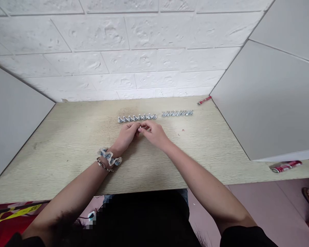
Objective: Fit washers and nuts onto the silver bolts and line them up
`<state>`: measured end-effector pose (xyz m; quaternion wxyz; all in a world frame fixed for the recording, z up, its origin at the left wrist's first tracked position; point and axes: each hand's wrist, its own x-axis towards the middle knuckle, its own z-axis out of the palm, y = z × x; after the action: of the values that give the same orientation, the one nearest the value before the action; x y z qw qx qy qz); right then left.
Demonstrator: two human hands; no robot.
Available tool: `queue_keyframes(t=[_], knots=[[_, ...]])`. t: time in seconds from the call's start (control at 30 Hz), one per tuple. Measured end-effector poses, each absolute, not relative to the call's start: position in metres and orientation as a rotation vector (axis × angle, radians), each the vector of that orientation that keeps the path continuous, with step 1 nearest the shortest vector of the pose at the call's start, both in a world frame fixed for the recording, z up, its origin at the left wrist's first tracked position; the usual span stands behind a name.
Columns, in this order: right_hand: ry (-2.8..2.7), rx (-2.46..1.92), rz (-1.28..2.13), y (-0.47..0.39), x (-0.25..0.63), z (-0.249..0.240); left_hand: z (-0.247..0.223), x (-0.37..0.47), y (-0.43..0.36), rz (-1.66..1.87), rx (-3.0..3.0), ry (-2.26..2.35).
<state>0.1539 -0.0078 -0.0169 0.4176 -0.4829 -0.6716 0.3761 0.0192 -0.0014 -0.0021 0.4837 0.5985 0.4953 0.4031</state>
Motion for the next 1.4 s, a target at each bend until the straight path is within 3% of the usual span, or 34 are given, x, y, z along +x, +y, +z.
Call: queue_keyframes(t=[0.6,0.9,1.13,1.4], knots=[[-1.359,-1.151,1.392,-0.002,0.159,-0.011,-0.003,0.021,-0.002,0.963,1.477,1.239],[-1.398,-1.227,1.224,-0.013,0.145,-0.014,-0.007,0.022,0.001,0.98,1.485,1.149],[-1.238,-1.197,1.34,-0.009,0.145,-0.019,-0.009,0.024,0.002,0.985,1.383,1.111],[-1.522,-1.197,1.09,-0.006,0.153,-0.023,-0.011,0.024,0.003,1.007,1.397,1.185]])
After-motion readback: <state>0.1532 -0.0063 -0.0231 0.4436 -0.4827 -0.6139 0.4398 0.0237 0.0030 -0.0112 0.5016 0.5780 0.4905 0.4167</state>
